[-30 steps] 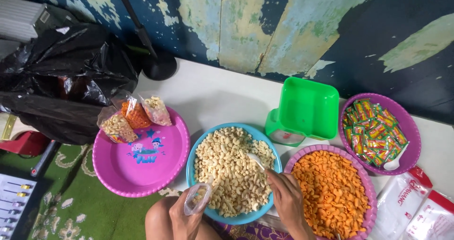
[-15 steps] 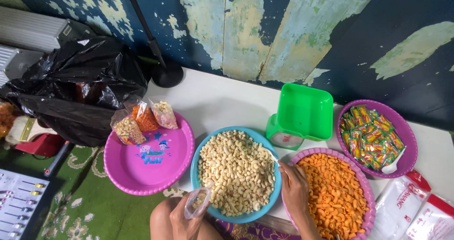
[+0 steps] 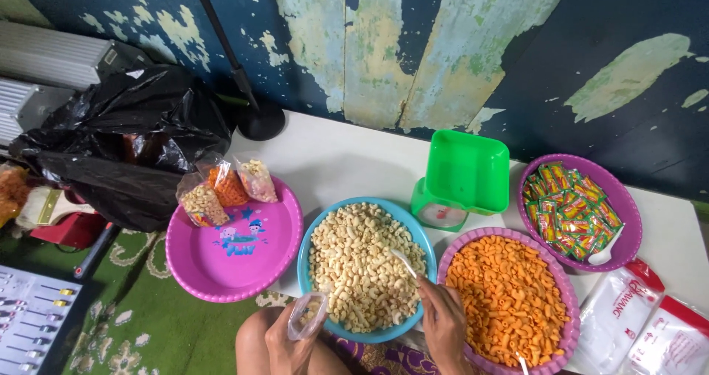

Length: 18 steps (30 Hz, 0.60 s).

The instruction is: Manually scooping macaroni from a bowl into small plastic bags for individual sale.

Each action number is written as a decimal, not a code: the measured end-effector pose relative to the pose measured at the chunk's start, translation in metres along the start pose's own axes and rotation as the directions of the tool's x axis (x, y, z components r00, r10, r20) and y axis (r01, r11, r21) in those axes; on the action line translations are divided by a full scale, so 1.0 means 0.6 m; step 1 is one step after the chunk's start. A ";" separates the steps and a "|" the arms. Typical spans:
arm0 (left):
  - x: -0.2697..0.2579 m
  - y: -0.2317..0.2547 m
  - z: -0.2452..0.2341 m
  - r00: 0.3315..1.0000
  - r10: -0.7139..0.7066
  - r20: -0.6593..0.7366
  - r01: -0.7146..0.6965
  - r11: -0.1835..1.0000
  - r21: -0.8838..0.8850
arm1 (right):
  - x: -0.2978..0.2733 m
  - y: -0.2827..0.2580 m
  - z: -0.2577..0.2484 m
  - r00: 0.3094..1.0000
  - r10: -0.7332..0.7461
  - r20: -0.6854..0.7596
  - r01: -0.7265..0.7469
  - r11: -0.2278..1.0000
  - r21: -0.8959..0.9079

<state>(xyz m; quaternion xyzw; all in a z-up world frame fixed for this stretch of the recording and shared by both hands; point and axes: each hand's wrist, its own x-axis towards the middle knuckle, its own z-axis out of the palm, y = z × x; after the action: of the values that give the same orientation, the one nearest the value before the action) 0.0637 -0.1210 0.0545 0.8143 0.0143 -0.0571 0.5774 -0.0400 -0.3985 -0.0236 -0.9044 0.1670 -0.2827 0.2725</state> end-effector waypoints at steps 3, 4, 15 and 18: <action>-0.045 0.346 -0.035 0.932 -0.311 -0.188 0.351 0.904 0.244 | 0.031 -0.014 -0.013 0.997 0.076 0.011 -0.076 0.993 0.092; -0.012 0.262 -0.035 0.931 -0.312 -0.191 0.353 0.903 0.243 | 0.055 -0.028 -0.020 0.997 0.075 0.013 -0.075 0.993 0.093; 0.076 0.089 -0.088 0.946 -0.325 0.004 0.323 0.942 0.090 | 0.261 -0.130 0.040 0.910 -0.370 0.190 0.323 0.916 0.237; 0.091 0.201 -0.092 0.907 -0.414 -0.077 0.419 0.906 0.061 | 0.305 -0.128 0.071 0.886 -0.376 0.272 0.325 0.921 0.215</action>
<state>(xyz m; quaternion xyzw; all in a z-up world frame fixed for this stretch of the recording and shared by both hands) 0.1328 -0.1115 0.1795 0.8153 0.2036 -0.1539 0.5198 0.1404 -0.4041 0.0690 -0.9271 -0.0676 -0.1958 0.3125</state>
